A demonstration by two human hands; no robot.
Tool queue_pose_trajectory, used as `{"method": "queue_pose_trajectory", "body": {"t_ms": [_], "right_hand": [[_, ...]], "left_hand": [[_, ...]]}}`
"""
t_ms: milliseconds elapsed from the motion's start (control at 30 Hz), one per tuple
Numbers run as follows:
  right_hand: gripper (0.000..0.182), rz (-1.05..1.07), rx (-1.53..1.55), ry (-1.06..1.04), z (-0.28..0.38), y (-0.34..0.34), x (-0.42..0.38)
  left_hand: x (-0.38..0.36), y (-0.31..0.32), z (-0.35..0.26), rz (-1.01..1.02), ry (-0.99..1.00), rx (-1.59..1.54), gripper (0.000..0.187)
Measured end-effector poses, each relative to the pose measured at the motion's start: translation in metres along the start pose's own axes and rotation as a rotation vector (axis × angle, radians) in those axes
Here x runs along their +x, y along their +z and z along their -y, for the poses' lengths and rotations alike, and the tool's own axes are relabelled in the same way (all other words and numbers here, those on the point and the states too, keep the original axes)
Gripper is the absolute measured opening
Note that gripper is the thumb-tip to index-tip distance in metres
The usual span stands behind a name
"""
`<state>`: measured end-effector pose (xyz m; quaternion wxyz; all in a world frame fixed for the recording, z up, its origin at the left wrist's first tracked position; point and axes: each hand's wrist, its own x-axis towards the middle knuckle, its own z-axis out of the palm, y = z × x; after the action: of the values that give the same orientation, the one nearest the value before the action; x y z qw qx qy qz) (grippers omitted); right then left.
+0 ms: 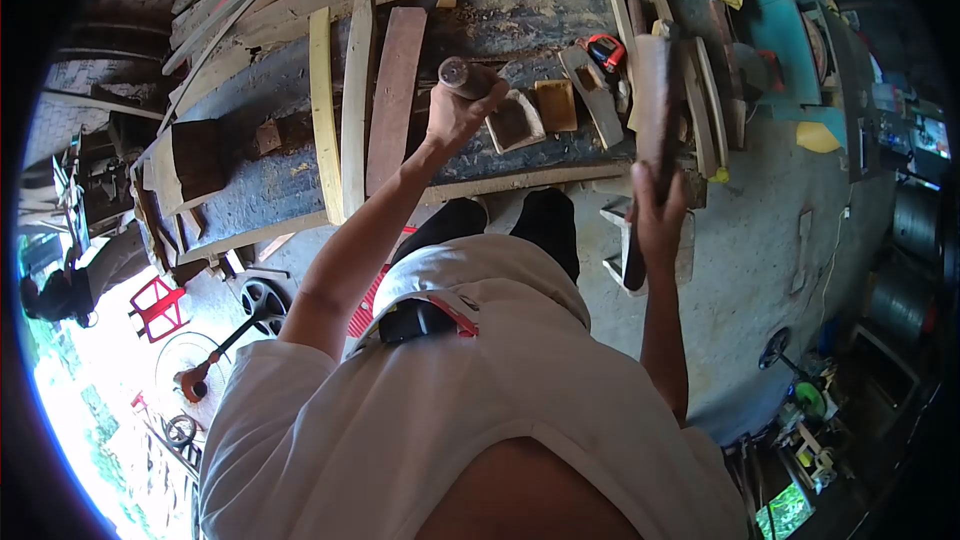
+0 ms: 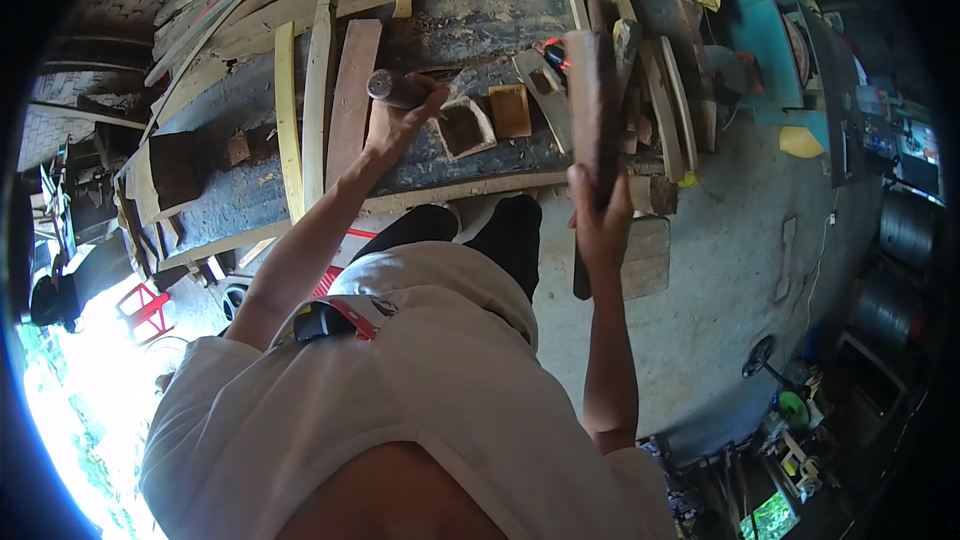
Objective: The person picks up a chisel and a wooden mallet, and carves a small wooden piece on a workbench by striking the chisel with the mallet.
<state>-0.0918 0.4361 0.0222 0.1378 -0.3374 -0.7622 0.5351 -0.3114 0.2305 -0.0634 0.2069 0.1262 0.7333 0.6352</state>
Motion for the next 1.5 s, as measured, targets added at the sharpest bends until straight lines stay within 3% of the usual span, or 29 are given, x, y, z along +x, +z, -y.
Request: {"method": "queue_pose_trajectory", "body": {"t_ms": [167, 433, 467, 567, 633, 767, 833, 900, 967, 1033, 1167, 1233, 1267, 1333, 1433, 1500], "right_hand": [[0.042, -0.133, 0.032, 0.009, 0.009, -0.005, 0.006], [0.041, 0.1, 0.003, 0.068, 0.008, 0.019, -0.01], [0.041, 0.134, -0.057, -0.028, 0.012, 0.022, -0.007], [0.041, 0.157, -0.138, -0.149, 0.033, 0.026, -0.003], [0.04, 0.17, -0.123, -0.194, 0.04, 0.029, 0.0], [0.039, 0.195, -0.126, -0.176, 0.038, 0.034, 0.002], [0.04, 0.17, -0.135, -0.149, 0.031, 0.035, -0.001], [0.04, 0.177, -0.139, -0.128, 0.027, 0.034, -0.004], [0.04, 0.178, -0.141, -0.102, 0.023, 0.033, -0.007], [0.039, 0.168, -0.113, -0.125, 0.022, 0.034, -0.007], [0.039, 0.183, -0.154, 0.009, 0.027, 0.034, -0.009], [0.039, 0.155, -0.127, -0.113, 0.021, 0.038, -0.007], [0.039, 0.156, -0.126, -0.118, 0.022, 0.038, -0.007], [0.039, 0.169, -0.139, -0.128, 0.024, 0.04, -0.005], [0.04, 0.178, -0.153, -0.164, 0.029, 0.045, 0.0], [0.042, 0.195, -0.166, -0.177, 0.037, 0.047, 0.003]], "left_hand": [[-0.007, 0.013, -0.009, 0.042, 0.109, 0.206, 0.019], [-0.001, 0.021, -0.006, 0.142, 0.02, 0.304, 0.02], [-0.001, 0.018, -0.009, 0.144, 0.018, 0.304, 0.02], [0.01, -0.001, -0.021, 0.327, 0.141, 0.212, 0.022], [0.02, -0.018, -0.026, 0.577, 0.271, 0.28, 0.027], [0.023, -0.03, -0.051, 0.672, 0.281, 0.331, 0.031], [0.021, -0.028, -0.047, 0.604, 0.309, 0.336, 0.028], [0.015, -0.024, -0.042, 0.301, 0.253, 0.383, 0.03], [0.01, -0.02, -0.036, 0.252, 0.234, 0.316, 0.031], [0.005, -0.014, -0.028, 0.06, 0.244, 0.318, 0.03], [-0.001, -0.012, -0.024, 0.039, 0.221, 0.385, 0.032], [0.004, -0.02, -0.021, 0.245, 0.207, -0.028, 0.028], [0.006, -0.024, -0.022, 0.243, 0.21, -0.028, 0.028], [0.011, -0.035, -0.026, 0.422, 0.246, -0.001, 0.021], [0.001, -0.031, -0.037, 0.239, 0.138, 0.245, 0.023], [-0.006, -0.021, -0.035, 0.131, 0.108, 0.175, 0.026]]}}
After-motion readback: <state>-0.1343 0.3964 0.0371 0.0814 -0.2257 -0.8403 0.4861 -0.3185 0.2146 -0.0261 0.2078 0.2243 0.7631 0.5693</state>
